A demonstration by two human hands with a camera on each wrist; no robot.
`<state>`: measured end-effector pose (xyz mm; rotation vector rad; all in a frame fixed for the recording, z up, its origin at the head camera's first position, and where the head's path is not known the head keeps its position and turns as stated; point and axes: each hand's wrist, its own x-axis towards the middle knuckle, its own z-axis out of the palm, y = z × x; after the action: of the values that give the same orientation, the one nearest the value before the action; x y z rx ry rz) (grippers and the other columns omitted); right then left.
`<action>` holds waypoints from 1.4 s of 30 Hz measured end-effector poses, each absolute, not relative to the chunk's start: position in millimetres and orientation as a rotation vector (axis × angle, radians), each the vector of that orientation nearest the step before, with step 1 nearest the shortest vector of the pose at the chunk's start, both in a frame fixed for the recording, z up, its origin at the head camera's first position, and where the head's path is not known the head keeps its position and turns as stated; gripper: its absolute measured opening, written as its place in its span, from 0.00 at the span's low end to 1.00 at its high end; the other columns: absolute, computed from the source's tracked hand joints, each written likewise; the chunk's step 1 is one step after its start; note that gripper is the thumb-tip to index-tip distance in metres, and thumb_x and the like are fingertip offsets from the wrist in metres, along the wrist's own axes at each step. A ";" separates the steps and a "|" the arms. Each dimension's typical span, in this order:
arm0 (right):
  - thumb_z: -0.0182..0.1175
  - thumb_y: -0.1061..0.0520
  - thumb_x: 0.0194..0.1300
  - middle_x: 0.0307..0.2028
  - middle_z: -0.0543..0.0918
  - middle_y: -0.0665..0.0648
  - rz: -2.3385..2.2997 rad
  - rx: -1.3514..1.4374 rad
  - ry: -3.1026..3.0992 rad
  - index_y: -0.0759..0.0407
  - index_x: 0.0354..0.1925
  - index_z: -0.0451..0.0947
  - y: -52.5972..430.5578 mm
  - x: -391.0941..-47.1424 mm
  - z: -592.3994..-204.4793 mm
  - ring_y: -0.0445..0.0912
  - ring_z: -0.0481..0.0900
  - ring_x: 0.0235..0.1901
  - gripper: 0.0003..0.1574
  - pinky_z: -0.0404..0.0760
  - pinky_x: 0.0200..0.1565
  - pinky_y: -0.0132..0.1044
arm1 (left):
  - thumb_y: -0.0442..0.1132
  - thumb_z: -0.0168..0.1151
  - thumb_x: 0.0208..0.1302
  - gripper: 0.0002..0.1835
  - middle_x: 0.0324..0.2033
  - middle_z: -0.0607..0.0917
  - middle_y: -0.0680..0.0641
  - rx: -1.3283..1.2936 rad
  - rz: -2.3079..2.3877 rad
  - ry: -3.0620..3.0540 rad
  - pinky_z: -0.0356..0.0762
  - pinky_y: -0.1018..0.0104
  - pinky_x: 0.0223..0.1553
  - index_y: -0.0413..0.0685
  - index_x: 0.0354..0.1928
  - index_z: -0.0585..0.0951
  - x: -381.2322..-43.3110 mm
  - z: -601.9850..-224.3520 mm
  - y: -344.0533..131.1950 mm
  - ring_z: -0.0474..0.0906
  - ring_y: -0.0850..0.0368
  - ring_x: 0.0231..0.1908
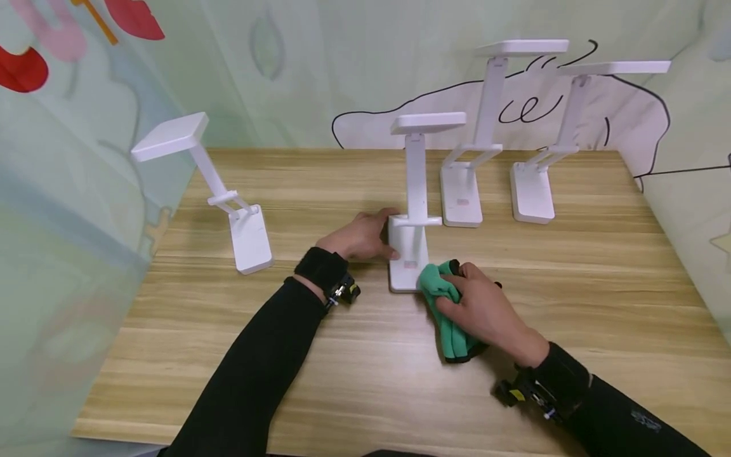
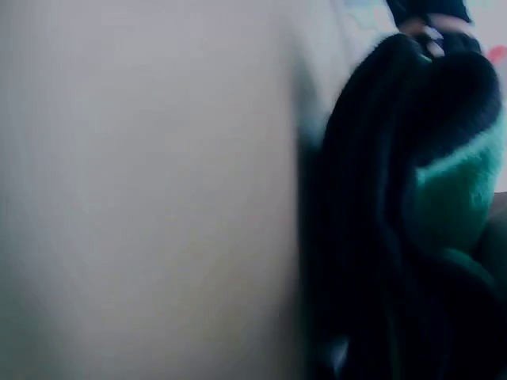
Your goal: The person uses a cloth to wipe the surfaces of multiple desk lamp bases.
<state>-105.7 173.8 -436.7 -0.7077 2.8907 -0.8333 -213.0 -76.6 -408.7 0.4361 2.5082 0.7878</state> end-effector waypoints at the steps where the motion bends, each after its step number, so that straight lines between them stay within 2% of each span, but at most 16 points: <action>1: 0.60 0.52 0.59 0.35 0.73 0.62 -0.804 -0.785 2.939 0.63 0.49 0.82 174.0 -101.9 -438.5 0.46 0.67 0.27 0.23 0.71 0.23 0.36 | 0.51 0.71 0.55 0.50 0.67 0.69 0.43 0.438 0.788 2.507 0.55 0.51 0.69 0.59 0.75 0.53 -213.0 -408.7 -76.7 0.52 0.46 0.69; 4: 0.63 0.51 0.56 0.39 0.75 0.64 -0.681 -1.075 3.039 0.62 0.56 0.79 169.9 -95.3 -439.0 0.47 0.69 0.30 0.30 0.75 0.28 0.39 | 0.51 0.71 0.55 0.50 0.67 0.70 0.43 0.448 0.790 2.507 0.56 0.51 0.68 0.58 0.75 0.53 -213.3 -408.2 -77.0 0.52 0.46 0.69; 9: 0.68 0.49 0.56 0.46 0.75 0.63 -0.425 -1.516 2.967 0.55 0.58 0.78 142.7 -104.8 -431.4 0.53 0.72 0.42 0.31 0.77 0.43 0.48 | 0.52 0.71 0.55 0.49 0.65 0.71 0.43 0.465 0.788 2.513 0.59 0.52 0.67 0.58 0.75 0.54 -214.3 -408.4 -79.1 0.55 0.47 0.67; 12: 0.68 0.52 0.57 0.44 0.76 0.60 -0.315 -1.596 2.962 0.53 0.55 0.78 124.4 -115.9 -429.5 0.53 0.72 0.40 0.26 0.77 0.40 0.46 | 0.52 0.69 0.57 0.48 0.63 0.73 0.43 0.487 0.775 2.517 0.64 0.53 0.64 0.57 0.74 0.54 -215.4 -409.3 -81.5 0.61 0.48 0.64; 14: 0.67 0.53 0.58 0.41 0.75 0.58 -0.303 -1.589 2.975 0.54 0.52 0.78 116.2 -121.7 -429.6 0.53 0.72 0.37 0.23 0.77 0.37 0.47 | 0.51 0.69 0.58 0.47 0.62 0.73 0.42 0.502 0.763 2.525 0.67 0.55 0.62 0.56 0.74 0.54 -216.7 -410.2 -83.8 0.66 0.50 0.61; 18: 0.67 0.54 0.56 0.38 0.75 0.57 -0.343 -1.531 2.989 0.54 0.48 0.76 112.9 -126.9 -432.2 0.52 0.72 0.34 0.21 0.77 0.36 0.47 | 0.52 0.69 0.57 0.47 0.62 0.73 0.43 0.490 0.762 2.526 0.67 0.56 0.61 0.57 0.74 0.53 -217.9 -410.0 -87.6 0.67 0.52 0.59; 28: 0.71 0.54 0.49 0.39 0.74 0.56 -0.388 -1.459 2.962 0.53 0.46 0.74 141.8 -130.7 -434.8 0.51 0.71 0.35 0.25 0.76 0.38 0.47 | 0.49 0.70 0.56 0.48 0.62 0.73 0.43 0.466 0.849 2.481 0.67 0.56 0.62 0.56 0.74 0.53 -217.0 -408.3 -84.9 0.69 0.54 0.56; 35: 0.72 0.55 0.45 0.40 0.75 0.56 -0.410 -1.413 2.961 0.52 0.46 0.75 168.8 -136.5 -434.7 0.51 0.73 0.38 0.27 0.77 0.41 0.48 | 0.50 0.70 0.56 0.49 0.65 0.71 0.41 0.438 0.838 2.491 0.64 0.55 0.64 0.56 0.75 0.53 -218.0 -409.8 -82.5 0.67 0.52 0.61; 42: 0.74 0.59 0.42 0.38 0.75 0.61 -0.366 -1.218 3.121 0.58 0.46 0.75 205.3 -151.6 -426.9 0.54 0.75 0.34 0.30 0.78 0.34 0.49 | 0.49 0.71 0.56 0.49 0.66 0.69 0.42 0.419 0.853 2.486 0.62 0.54 0.65 0.57 0.74 0.53 -217.7 -412.0 -83.0 0.64 0.51 0.63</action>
<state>-151.6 205.3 -426.9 -1.2183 3.1208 -0.3660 -217.7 -83.0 -412.0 0.4192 2.4859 0.8530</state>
